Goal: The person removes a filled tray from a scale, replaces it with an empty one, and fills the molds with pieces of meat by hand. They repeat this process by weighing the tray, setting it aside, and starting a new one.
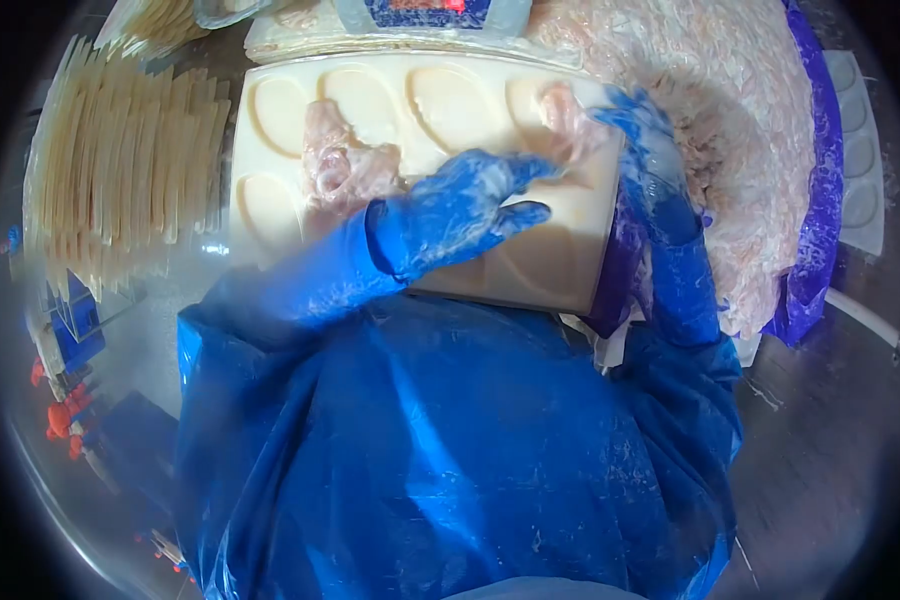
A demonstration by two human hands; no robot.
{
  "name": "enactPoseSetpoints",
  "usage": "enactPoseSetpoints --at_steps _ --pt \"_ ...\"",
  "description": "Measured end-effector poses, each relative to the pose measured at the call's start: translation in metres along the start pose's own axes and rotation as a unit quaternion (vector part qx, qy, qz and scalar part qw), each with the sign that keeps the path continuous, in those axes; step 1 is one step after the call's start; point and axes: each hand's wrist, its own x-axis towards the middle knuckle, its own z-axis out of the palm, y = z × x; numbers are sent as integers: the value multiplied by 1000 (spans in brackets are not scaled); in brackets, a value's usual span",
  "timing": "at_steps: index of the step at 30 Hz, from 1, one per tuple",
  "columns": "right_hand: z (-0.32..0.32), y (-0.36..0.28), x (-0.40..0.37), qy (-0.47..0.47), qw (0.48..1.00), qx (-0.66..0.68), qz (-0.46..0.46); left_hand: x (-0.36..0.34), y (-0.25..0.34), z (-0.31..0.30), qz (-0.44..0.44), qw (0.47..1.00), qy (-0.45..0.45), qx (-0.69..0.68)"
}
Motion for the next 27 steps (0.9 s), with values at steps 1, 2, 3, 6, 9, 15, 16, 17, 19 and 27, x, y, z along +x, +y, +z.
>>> enactPoseSetpoints --at_steps 1,2,3,6,9,15,16,17,19,27 --pt "0 1 -9 41 987 114 104 4 -6 0 -1 1000 -1 0" --pt "0 0 -17 80 949 225 206 13 -15 -2 42 994 70 69" --pt "7 -19 -14 132 886 355 269 20 -20 -5 82 977 139 136" --pt "1 -70 13 -61 961 141 230 62 -64 11 116 989 88 37" --pt "20 -60 -22 -63 983 -144 91 59 -88 -5 170 929 6 329" --pt "31 -96 -19 -132 972 -133 141 43 -80 9 189 931 1 313" --pt "33 -94 -28 -132 972 -131 142 37 -79 3 164 948 -34 271" --pt "29 -84 -38 -145 970 -141 135 40 -71 -8 167 946 -37 274" --pt "15 -73 -49 -161 959 -212 97 38 -58 -19 57 871 -89 479" --pt "10 -111 -42 -188 948 -170 190 19 -66 16 125 951 -9 284"
